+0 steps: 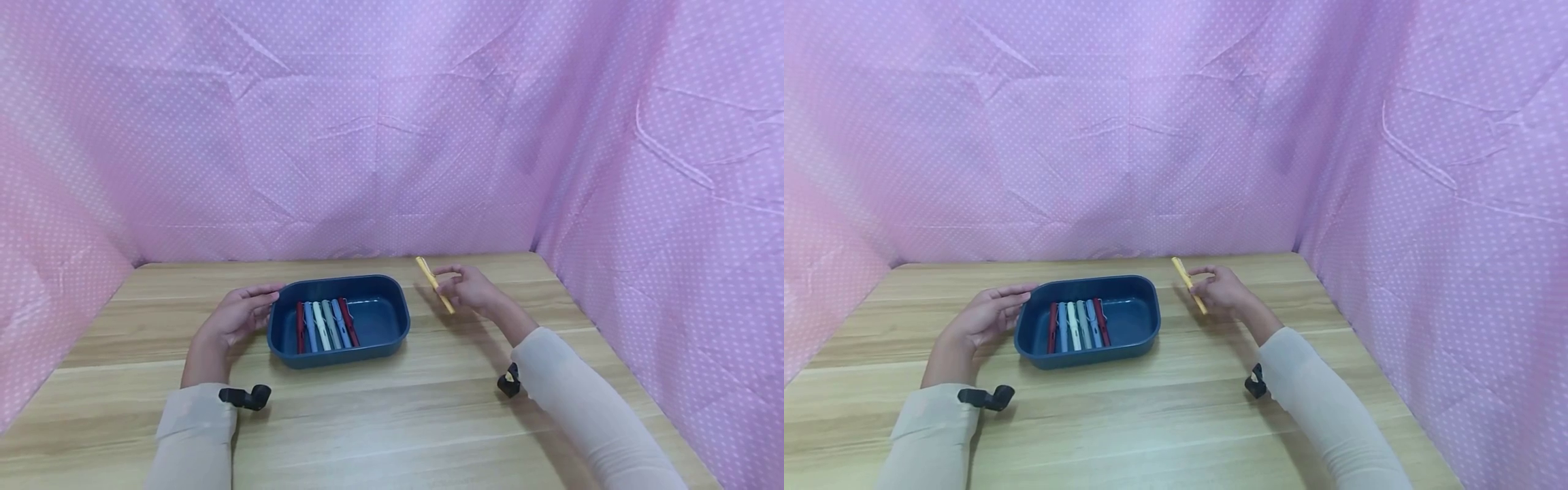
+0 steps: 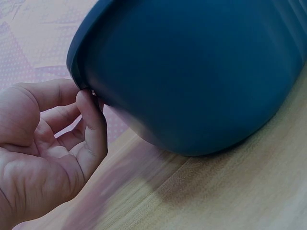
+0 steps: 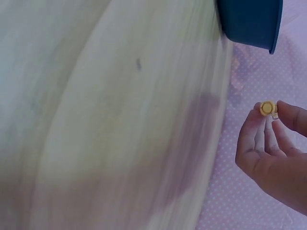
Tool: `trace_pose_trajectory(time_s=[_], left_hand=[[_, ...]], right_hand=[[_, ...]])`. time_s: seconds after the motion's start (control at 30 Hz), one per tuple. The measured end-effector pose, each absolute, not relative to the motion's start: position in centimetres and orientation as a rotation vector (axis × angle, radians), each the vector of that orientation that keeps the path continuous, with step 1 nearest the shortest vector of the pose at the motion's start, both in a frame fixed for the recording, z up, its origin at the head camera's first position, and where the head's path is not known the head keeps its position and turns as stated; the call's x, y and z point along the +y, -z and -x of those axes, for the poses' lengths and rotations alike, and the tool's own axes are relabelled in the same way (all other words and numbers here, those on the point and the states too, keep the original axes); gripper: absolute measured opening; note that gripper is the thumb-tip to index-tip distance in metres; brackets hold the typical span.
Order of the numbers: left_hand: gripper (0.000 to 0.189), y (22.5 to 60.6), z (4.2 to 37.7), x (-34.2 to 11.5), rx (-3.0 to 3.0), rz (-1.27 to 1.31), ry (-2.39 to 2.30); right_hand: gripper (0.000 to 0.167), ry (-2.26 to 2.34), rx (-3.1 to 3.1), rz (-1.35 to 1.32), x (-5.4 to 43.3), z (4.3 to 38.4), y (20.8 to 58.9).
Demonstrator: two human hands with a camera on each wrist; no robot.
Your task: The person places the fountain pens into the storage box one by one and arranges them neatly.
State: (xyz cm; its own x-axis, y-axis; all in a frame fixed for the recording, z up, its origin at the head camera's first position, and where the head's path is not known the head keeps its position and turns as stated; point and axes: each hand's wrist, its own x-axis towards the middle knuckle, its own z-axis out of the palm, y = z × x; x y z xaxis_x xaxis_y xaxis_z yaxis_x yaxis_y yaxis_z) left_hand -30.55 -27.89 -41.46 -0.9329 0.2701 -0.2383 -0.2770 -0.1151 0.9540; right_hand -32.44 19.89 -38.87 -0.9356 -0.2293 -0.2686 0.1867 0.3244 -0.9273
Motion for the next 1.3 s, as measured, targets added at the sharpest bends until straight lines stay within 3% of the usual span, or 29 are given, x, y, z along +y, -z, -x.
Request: trace_pose_trajectory(time_s=[1.3], left_hand=[[0.031, 41.3, 30.4, -27.9, 1.783, -0.022, -2.118]], right_hand=[[0.043, 1.732, 1.973, 0.138, 12.4, 31.3, 35.8]])
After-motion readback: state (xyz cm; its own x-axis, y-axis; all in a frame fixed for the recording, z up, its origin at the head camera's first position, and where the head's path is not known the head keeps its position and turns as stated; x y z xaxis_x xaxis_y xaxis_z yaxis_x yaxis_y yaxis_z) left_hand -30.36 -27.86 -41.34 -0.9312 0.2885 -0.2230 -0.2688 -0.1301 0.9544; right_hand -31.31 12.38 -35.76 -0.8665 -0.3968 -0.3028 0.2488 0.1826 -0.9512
